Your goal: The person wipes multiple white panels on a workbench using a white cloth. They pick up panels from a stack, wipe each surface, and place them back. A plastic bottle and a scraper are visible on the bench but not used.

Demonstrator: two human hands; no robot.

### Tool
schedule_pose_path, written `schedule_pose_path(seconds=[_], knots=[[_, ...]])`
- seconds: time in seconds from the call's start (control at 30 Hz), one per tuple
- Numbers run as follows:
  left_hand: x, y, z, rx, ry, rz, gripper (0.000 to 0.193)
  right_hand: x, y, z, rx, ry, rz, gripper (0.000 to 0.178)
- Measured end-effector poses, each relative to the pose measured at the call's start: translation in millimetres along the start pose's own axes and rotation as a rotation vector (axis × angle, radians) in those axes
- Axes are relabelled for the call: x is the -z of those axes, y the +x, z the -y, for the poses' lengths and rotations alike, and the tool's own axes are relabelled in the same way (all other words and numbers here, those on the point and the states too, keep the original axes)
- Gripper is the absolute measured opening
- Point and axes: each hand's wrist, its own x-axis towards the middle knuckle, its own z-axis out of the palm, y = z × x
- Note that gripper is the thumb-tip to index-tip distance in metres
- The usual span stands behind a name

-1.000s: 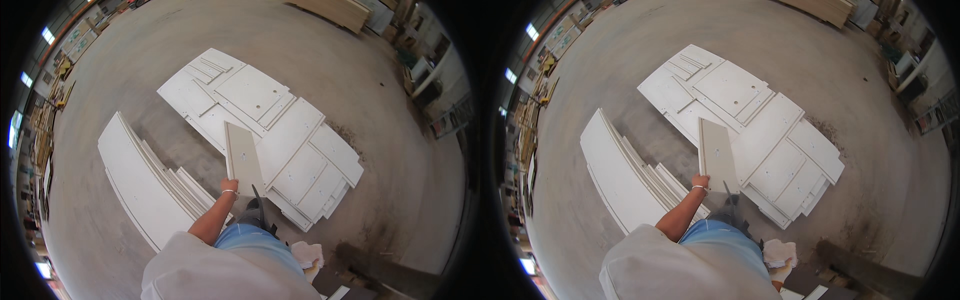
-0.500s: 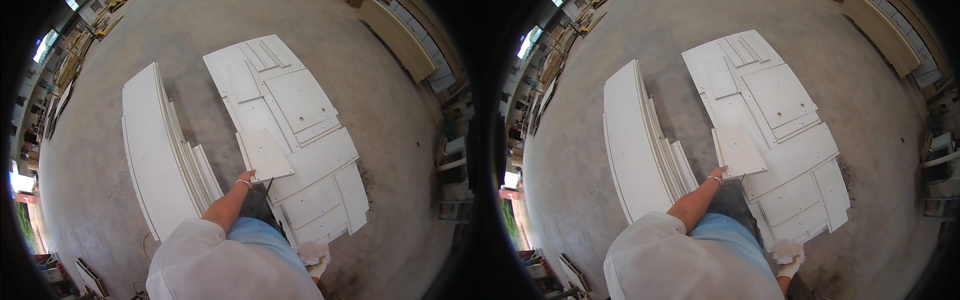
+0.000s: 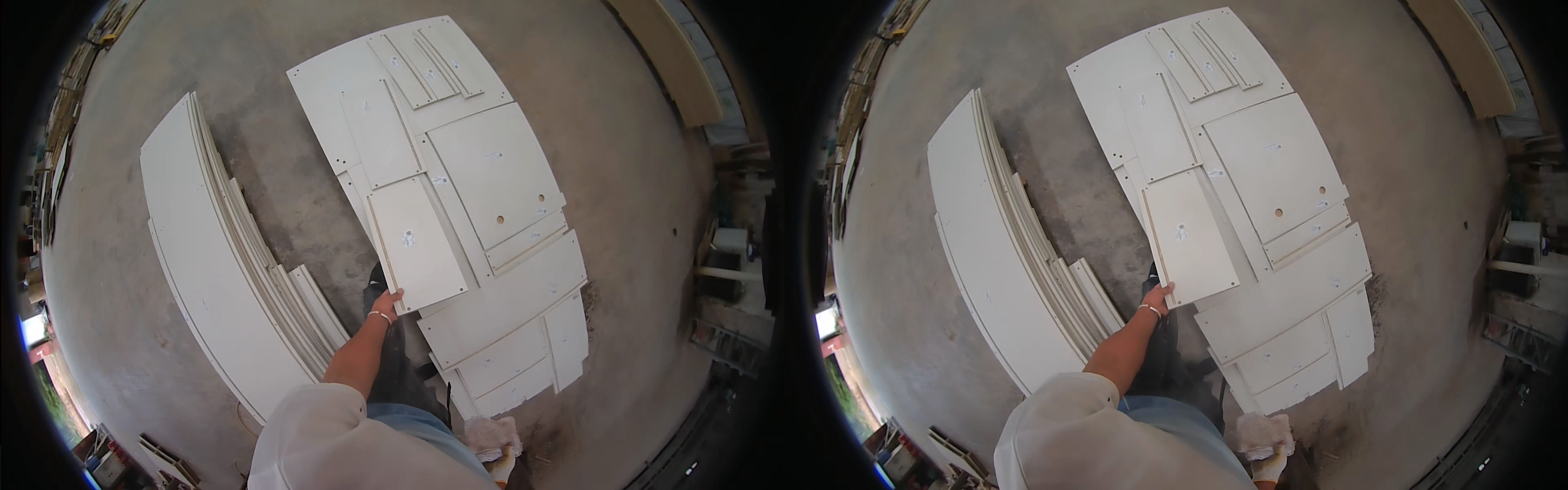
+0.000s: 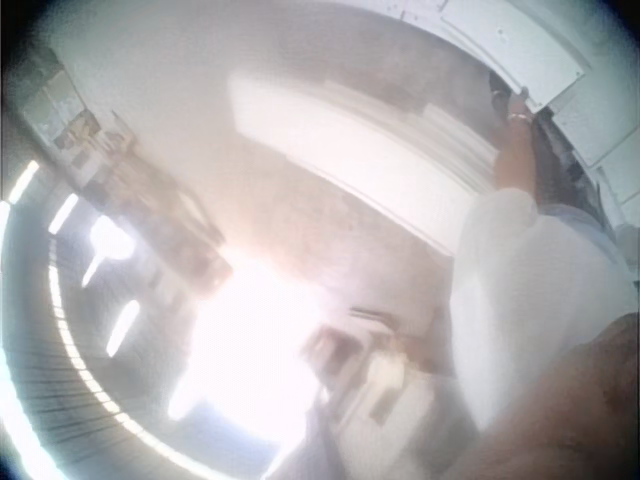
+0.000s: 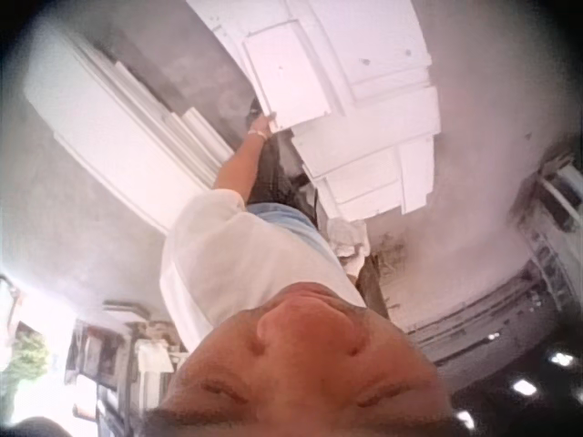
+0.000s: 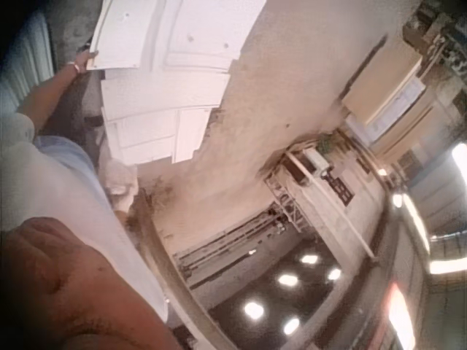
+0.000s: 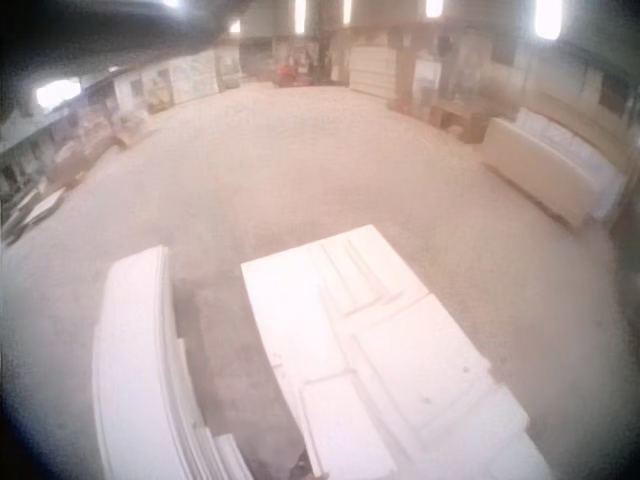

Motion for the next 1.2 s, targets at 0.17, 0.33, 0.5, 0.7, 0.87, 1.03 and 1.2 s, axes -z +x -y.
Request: schedule_pose_path(seconds=[0.17, 0.33, 0.5, 0.7, 0.87, 1.03, 1.2], knots=[[10.7, 15.1, -19.4, 0.057, 0.142, -0.104, 0.040, -122.3, -13.3, 13.9, -0.085, 0.074, -0.077, 0.075], [2.2, 34.9, -25.2, 0.010, 0.136, -0.099, 0.034, -188.5, -11.2, 35.8, -0.084, 0.035, -0.078, 0.071], [-27.3, 64.3, -39.2, -0.016, 0.118, -0.113, 0.035, -206.4, 4.6, 48.5, -0.126, -0.142, -0.051, 0.067], [-63.0, 97.6, -82.1, -0.069, 0.153, -0.140, 0.026, -220.6, 22.7, 54.8, -0.101, -0.119, -0.149, 0.072], [-76.4, 116.5, -120.1, -0.130, 0.194, -0.129, 0.028, -246.0, 37.0, 55.7, -0.154, -0.132, -0.155, 0.071], [-35.6, 100.3, -144.5, -0.119, 0.243, -0.110, 0.033, -277.3, 51.6, 54.1, -0.202, -0.138, -0.148, 0.071], [37.9, 48.0, -180.7, -0.229, 0.311, -0.203, 0.031, -301.4, 70.3, 54.8, -0.246, -0.133, -0.148, 0.070]])
